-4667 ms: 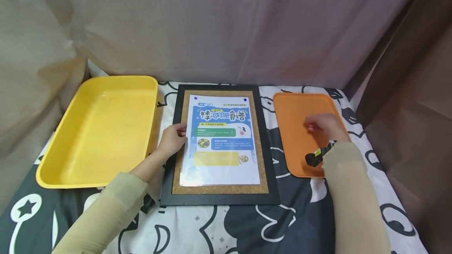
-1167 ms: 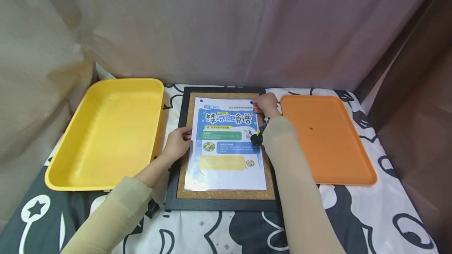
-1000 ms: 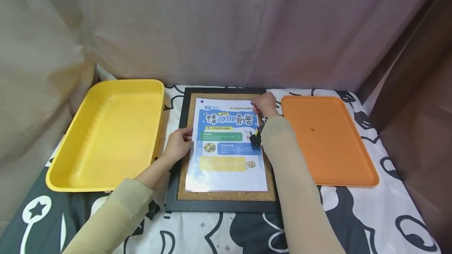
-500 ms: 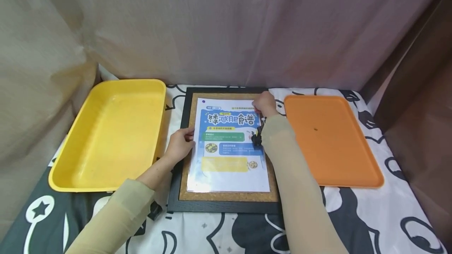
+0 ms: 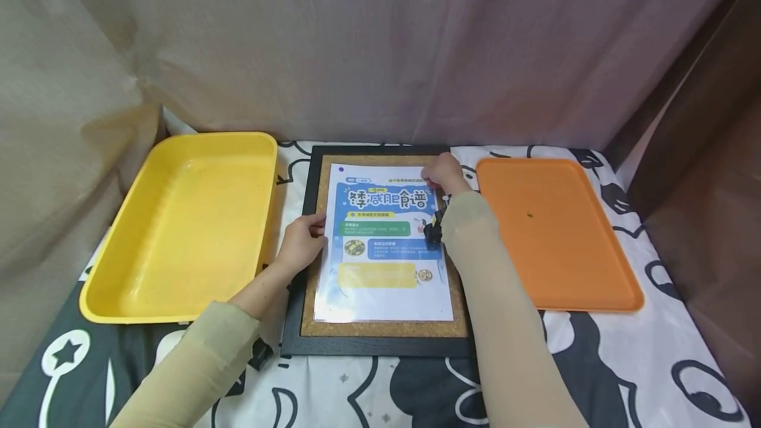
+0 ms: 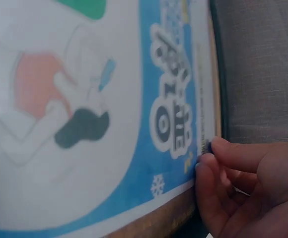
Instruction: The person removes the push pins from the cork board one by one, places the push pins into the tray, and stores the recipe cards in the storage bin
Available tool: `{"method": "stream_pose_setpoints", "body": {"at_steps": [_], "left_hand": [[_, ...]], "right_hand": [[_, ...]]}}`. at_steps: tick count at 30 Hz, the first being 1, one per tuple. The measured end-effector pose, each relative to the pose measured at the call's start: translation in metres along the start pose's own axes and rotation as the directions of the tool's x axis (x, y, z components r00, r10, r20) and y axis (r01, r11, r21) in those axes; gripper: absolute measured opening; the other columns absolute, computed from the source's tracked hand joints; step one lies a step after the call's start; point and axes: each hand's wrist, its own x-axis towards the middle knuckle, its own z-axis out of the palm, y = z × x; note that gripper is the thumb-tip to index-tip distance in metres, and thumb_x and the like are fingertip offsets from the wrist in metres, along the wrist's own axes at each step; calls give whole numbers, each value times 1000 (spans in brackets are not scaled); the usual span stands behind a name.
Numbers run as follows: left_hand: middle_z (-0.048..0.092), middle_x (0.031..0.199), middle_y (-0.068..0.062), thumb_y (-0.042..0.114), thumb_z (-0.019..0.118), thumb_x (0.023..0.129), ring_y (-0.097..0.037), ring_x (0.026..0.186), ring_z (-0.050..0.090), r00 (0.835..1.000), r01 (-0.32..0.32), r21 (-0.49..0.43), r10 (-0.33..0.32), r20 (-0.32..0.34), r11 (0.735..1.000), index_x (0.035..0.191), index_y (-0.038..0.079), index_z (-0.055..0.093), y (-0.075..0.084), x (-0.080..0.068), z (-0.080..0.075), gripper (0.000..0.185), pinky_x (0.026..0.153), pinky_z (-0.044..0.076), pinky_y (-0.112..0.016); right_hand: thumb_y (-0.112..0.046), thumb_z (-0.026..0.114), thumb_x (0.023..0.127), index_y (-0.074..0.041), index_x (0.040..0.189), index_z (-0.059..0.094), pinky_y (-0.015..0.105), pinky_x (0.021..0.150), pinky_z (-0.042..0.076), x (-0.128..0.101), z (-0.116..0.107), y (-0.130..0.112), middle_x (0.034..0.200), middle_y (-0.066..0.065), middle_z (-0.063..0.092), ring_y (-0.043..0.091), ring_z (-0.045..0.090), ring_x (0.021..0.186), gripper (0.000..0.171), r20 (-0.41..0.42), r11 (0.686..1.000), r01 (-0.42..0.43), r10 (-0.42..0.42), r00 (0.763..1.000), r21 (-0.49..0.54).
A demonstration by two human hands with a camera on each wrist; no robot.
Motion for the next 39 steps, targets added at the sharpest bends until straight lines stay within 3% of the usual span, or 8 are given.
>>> {"method": "stream_pose_setpoints", "body": {"at_steps": [11,17,24,31,39], "left_hand": [[63,105,-15,-6,53,79,-20,91,57,1000,-10,-13,10,-6,1000,126,-4,54,3,-1,0,46,78,51,-29],[62,106,-15,-6,53,79,-21,92,56,1000,-4,-13,4,1,1000,127,-4,54,2,0,2,47,80,51,-30],[62,107,-15,-6,53,79,-21,93,57,1000,10,-14,-10,-1,1000,127,-4,53,2,-2,0,48,81,51,-30],[62,107,-15,-6,54,79,-21,93,57,1000,3,-14,-3,-5,1000,127,-4,54,0,-2,1,48,81,52,-30],[62,107,-15,-6,54,79,-22,93,57,1000,-5,-14,5,-14,1000,126,-4,54,1,-2,-1,48,81,52,-31]], "right_hand": [[-12,58,89,1,120,55,17,56,51,-7,-8,6,79,1,58,4,56,56,34,47,978,-99,92,995,182],[-17,58,89,1,121,54,16,60,52,-20,-12,14,68,-4,58,4,58,58,37,48,969,-75,65,997,237],[-19,58,90,3,126,52,17,68,53,-44,-25,13,75,-3,60,4,61,63,42,107,951,-52,20,994,304],[-15,56,91,7,128,49,15,63,53,-59,-32,15,76,-2,64,4,61,64,43,160,930,-16,-47,986,367],[-19,57,91,6,130,45,15,66,53,-74,-45,17,77,-3,62,5,60,65,48,194,936,-22,-49,980,351]]}}
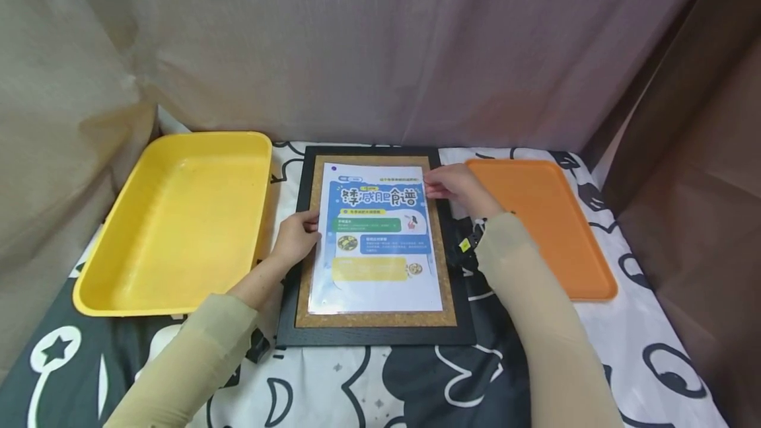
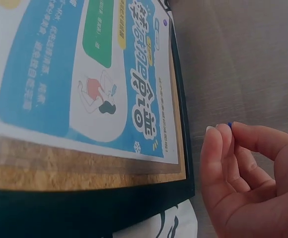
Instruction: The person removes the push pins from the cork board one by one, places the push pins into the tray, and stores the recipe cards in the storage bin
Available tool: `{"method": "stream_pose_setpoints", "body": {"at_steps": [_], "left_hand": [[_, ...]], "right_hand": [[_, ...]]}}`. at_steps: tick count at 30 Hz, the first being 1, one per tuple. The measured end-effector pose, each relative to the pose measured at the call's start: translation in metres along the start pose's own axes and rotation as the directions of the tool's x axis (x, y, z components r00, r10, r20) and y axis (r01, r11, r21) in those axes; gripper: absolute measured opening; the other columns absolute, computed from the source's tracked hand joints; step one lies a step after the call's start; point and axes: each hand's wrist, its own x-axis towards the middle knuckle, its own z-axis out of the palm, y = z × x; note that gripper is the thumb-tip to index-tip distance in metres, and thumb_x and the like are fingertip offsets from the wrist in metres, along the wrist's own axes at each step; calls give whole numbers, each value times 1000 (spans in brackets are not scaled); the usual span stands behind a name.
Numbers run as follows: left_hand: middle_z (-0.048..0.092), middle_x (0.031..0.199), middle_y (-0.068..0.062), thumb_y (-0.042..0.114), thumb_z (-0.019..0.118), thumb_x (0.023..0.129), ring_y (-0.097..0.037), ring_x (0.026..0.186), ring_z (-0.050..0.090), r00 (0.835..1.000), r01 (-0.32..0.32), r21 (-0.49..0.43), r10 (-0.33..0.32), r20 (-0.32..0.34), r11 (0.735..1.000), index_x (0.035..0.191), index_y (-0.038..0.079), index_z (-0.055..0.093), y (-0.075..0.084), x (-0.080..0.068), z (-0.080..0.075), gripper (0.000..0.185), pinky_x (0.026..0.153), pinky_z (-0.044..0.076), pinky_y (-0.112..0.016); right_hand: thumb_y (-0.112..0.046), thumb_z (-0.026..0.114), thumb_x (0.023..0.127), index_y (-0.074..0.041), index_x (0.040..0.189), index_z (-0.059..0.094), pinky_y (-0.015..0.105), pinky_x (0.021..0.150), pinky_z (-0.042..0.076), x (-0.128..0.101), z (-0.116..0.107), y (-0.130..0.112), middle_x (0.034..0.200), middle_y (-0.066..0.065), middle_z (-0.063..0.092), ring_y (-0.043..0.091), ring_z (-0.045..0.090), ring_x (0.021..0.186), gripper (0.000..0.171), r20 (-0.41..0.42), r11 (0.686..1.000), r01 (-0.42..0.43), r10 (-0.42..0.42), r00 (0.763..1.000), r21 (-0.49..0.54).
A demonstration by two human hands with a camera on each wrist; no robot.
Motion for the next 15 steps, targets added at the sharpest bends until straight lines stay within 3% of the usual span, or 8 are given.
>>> {"method": "stream_pose_setpoints", "body": {"at_steps": [15], "left_hand": [[62,108,-15,-6,53,79,-21,92,57,1000,-6,-17,6,6,1000,126,-4,54,-1,0,-1,47,79,51,-30]], "right_hand": [[-23,55,92,9,132,40,14,68,53,-29,-9,0,77,-7,61,4,61,68,53,86,999,44,-43,995,-18]]}}
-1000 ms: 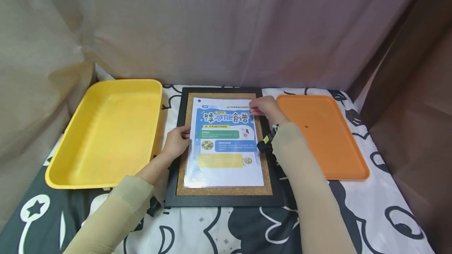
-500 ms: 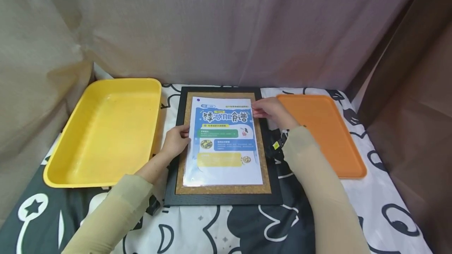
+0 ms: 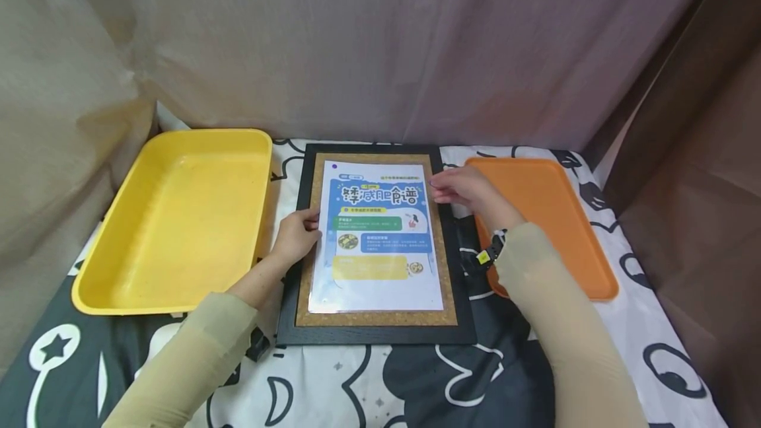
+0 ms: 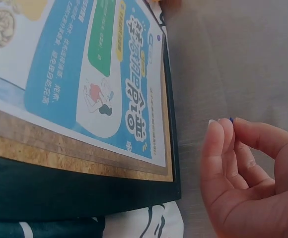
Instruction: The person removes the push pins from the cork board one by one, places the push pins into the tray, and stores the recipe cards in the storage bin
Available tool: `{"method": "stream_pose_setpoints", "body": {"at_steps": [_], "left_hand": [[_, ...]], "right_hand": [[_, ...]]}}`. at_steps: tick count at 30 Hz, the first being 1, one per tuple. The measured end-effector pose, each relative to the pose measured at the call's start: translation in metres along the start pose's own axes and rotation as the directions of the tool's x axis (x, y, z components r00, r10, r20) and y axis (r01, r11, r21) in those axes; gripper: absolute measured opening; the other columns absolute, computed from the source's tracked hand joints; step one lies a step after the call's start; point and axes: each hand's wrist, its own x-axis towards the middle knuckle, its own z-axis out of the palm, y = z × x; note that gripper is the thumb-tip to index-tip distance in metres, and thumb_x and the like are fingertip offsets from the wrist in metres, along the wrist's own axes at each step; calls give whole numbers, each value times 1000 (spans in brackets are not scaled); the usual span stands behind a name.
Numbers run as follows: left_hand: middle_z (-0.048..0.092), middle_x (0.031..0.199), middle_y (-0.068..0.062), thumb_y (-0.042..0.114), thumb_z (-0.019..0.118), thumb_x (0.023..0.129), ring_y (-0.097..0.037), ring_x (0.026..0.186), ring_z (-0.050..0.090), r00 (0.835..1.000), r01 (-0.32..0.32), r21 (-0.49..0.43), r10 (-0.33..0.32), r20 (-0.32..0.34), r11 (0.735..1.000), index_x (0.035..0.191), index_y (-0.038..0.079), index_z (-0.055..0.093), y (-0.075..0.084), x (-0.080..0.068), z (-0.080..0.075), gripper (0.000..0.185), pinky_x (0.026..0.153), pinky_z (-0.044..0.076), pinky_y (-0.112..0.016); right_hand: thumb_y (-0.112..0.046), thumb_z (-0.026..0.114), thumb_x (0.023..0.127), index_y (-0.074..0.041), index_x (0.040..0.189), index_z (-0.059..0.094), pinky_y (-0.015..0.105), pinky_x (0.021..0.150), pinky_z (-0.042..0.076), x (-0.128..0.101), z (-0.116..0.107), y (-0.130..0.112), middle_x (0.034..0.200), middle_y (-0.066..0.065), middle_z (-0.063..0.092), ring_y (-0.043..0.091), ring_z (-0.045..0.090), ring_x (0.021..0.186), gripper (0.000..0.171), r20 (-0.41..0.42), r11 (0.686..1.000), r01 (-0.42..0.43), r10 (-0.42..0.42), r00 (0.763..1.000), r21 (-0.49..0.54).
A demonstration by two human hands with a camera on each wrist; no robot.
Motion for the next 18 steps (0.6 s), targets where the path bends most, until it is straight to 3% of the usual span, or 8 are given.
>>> {"method": "stream_pose_setpoints", "body": {"at_steps": [13,18], "left_hand": [[61,111,-15,-5,54,81,-21,94,56,999,40,-21,-40,26,999,129,-3,51,-1,1,-1,48,81,52,-30],[61,112,-15,-5,54,81,-21,94,57,999,39,-21,-38,27,999,129,-3,51,-2,1,-1,48,81,52,-30]], "right_hand": [[-25,53,93,9,129,40,15,71,53,-20,-10,4,77,-10,61,3,60,70,51,45,997,44,-41,998,-61],[-23,54,93,-1,114,52,15,70,53,-26,-20,9,75,-10,63,3,60,68,31,51,998,46,-44,998,-37]]}}
